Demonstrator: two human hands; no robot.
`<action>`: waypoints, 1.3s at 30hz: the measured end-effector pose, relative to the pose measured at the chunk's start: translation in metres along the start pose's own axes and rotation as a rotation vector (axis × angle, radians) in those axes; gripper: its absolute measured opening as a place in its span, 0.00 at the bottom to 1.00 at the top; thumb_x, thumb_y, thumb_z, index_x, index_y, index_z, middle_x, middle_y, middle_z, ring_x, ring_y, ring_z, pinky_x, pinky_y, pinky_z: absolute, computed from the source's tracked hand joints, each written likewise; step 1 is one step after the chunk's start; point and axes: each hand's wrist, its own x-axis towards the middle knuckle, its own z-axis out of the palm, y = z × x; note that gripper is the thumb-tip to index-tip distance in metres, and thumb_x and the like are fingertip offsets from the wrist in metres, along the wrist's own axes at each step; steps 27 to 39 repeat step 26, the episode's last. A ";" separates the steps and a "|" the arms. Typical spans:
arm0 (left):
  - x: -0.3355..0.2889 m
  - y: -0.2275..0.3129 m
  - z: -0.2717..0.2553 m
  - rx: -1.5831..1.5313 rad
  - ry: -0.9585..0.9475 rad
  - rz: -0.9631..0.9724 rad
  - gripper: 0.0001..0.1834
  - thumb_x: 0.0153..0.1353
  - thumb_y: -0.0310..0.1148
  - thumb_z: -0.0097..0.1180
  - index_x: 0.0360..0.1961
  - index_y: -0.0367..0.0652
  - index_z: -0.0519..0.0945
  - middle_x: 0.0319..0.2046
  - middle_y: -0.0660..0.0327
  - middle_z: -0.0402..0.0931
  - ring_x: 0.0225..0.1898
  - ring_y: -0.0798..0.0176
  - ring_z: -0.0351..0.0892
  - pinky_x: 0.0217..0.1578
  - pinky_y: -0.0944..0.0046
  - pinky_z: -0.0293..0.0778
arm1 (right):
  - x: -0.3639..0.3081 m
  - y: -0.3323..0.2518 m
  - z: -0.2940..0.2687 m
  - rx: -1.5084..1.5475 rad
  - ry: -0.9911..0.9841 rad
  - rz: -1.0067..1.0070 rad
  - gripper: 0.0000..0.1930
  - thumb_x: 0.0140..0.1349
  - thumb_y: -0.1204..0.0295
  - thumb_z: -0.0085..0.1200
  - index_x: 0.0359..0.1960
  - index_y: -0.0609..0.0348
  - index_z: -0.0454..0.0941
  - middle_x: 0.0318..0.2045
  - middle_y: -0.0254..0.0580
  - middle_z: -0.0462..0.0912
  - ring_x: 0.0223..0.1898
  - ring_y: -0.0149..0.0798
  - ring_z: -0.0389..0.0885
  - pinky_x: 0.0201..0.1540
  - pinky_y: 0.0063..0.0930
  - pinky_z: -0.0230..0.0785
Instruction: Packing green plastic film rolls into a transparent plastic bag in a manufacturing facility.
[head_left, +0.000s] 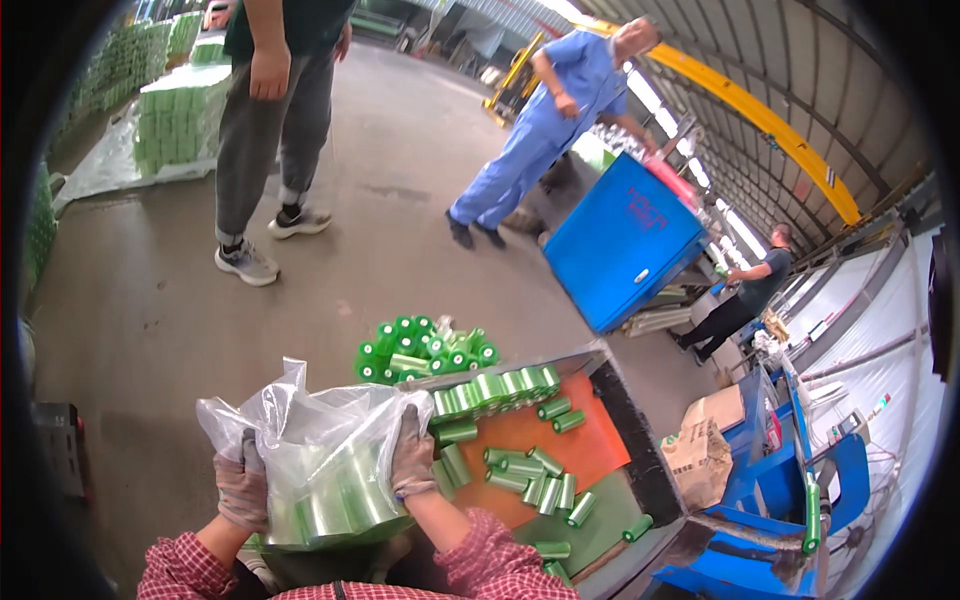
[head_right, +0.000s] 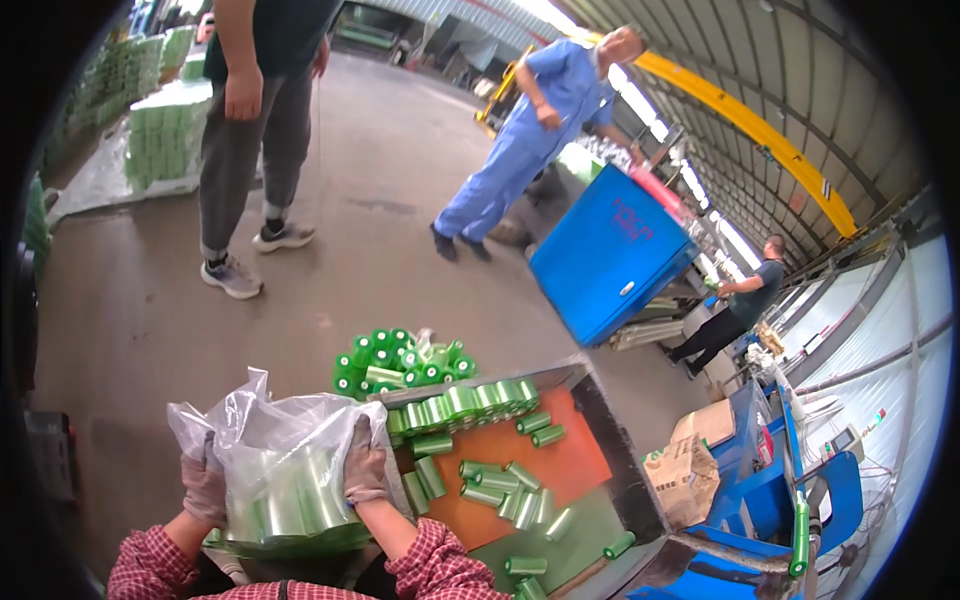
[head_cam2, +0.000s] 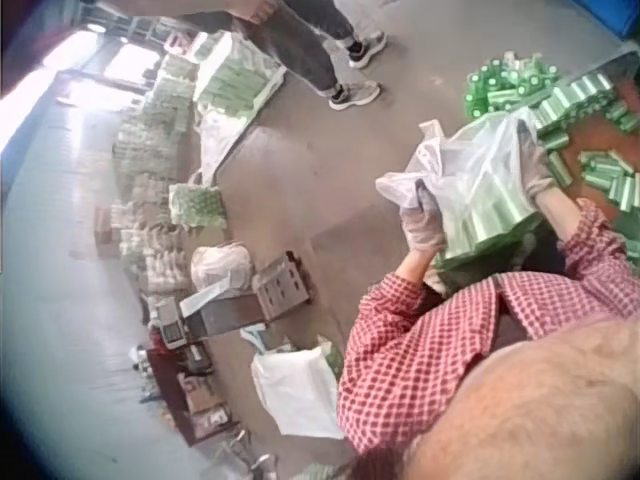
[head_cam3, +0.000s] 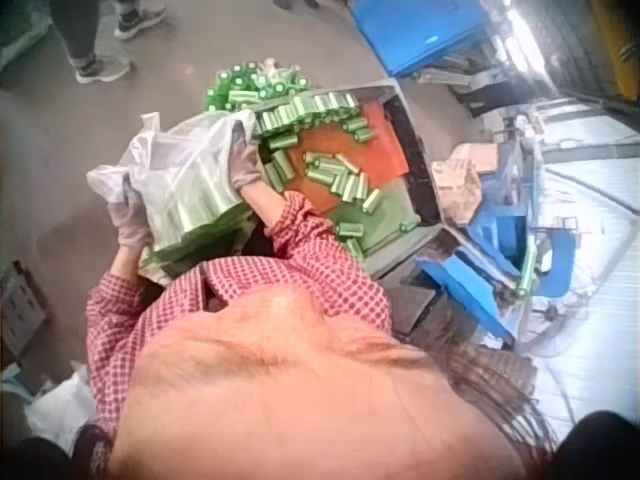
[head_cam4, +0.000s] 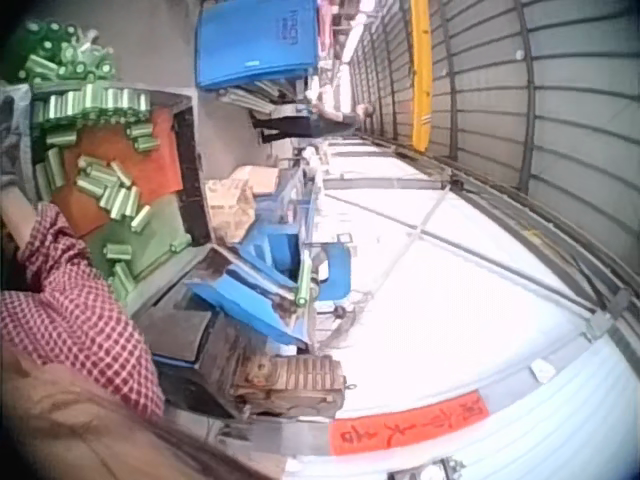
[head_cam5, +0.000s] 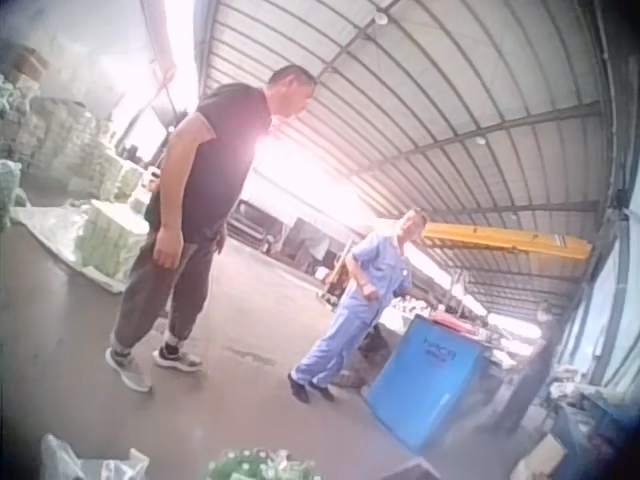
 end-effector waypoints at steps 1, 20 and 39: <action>0.004 -0.008 -0.002 0.015 -0.014 -0.036 0.13 0.54 0.24 0.46 0.41 0.33 0.70 0.27 0.48 0.73 0.27 0.50 0.73 0.27 0.56 0.69 | 0.008 -0.003 0.009 -0.107 0.035 0.127 0.38 0.54 0.36 0.40 0.36 0.67 0.77 0.29 0.56 0.78 0.35 0.49 0.76 0.41 0.39 0.65; -0.090 -0.104 -0.001 0.707 -0.279 -0.247 0.28 0.63 0.37 0.44 0.62 0.40 0.54 0.57 0.54 0.59 0.59 0.56 0.56 0.62 0.64 0.48 | 0.009 0.051 -0.009 -0.556 -0.238 0.098 0.36 0.57 0.38 0.34 0.30 0.65 0.77 0.28 0.61 0.77 0.41 0.60 0.75 0.41 0.42 0.67; -0.131 -0.021 -0.060 0.319 0.170 -0.792 0.25 0.56 0.39 0.51 0.52 0.37 0.68 0.46 0.49 0.71 0.45 0.56 0.72 0.42 0.62 0.68 | -0.023 -0.010 -0.032 -0.957 -0.500 0.397 0.44 0.57 0.36 0.24 0.40 0.71 0.75 0.42 0.63 0.75 0.52 0.53 0.71 0.51 0.40 0.63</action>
